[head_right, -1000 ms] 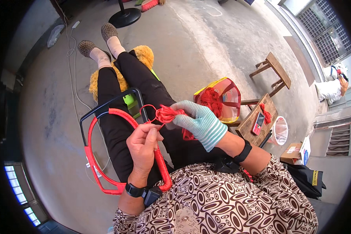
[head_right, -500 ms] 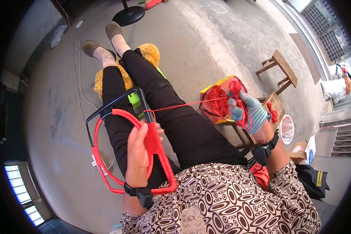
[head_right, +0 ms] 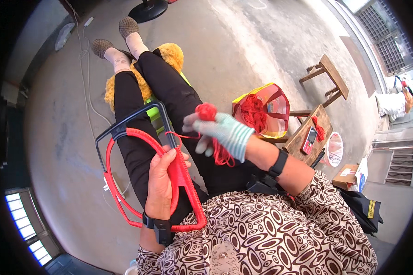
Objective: Weaving red rope around a black and red frame.
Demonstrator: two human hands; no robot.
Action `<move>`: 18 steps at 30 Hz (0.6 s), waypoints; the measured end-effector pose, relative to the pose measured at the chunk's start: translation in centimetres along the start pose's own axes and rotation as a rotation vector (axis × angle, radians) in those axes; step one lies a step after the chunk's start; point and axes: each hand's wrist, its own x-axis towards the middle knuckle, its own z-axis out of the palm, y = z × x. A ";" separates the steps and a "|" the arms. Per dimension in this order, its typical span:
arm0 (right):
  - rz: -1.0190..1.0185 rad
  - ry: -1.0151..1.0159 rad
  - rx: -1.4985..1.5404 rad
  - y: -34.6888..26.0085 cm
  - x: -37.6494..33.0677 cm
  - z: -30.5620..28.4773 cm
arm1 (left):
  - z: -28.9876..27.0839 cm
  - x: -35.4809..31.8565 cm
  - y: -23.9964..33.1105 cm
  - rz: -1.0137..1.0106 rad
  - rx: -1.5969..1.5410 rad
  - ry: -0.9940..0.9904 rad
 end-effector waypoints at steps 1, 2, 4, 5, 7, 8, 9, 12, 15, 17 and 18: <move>0.088 -0.034 -0.069 0.2 0.4 0.7 | 0.0 0.2 0.0 0.006 -0.003 -0.020; 0.136 -0.075 -0.150 0.3 0.7 1.1 | 0.0 0.4 0.1 0.006 -0.007 -0.016; 0.262 -0.053 -0.336 0.5 0.7 1.3 | 0.0 0.7 0.0 0.076 0.037 0.023; 0.220 -0.056 -0.323 0.5 0.4 1.2 | 0.0 0.7 0.0 0.094 0.028 0.008; 0.346 -0.064 -0.646 0.3 -0.4 0.4 | -0.1 0.6 0.0 0.146 -0.041 0.014; 0.344 -0.057 -0.631 0.3 -0.6 0.1 | -0.2 0.6 0.0 0.143 -0.028 0.029; 0.303 -0.110 -0.579 0.2 -0.9 0.0 | -0.3 0.5 0.1 0.117 -0.045 0.009; 0.014 0.021 -0.256 -0.1 -0.7 0.5 | -0.4 0.3 0.1 0.084 -0.059 -0.038; -0.032 -0.067 -0.019 -0.4 0.1 2.3 | -0.4 0.3 0.0 0.066 -0.063 -0.078; -0.113 -0.105 -0.264 -0.6 0.0 3.7 | -0.4 0.5 -0.2 0.062 -0.071 -0.090; -0.043 -0.149 -0.294 -0.8 -0.3 4.1 | -0.4 0.7 -0.3 0.111 -0.055 -0.081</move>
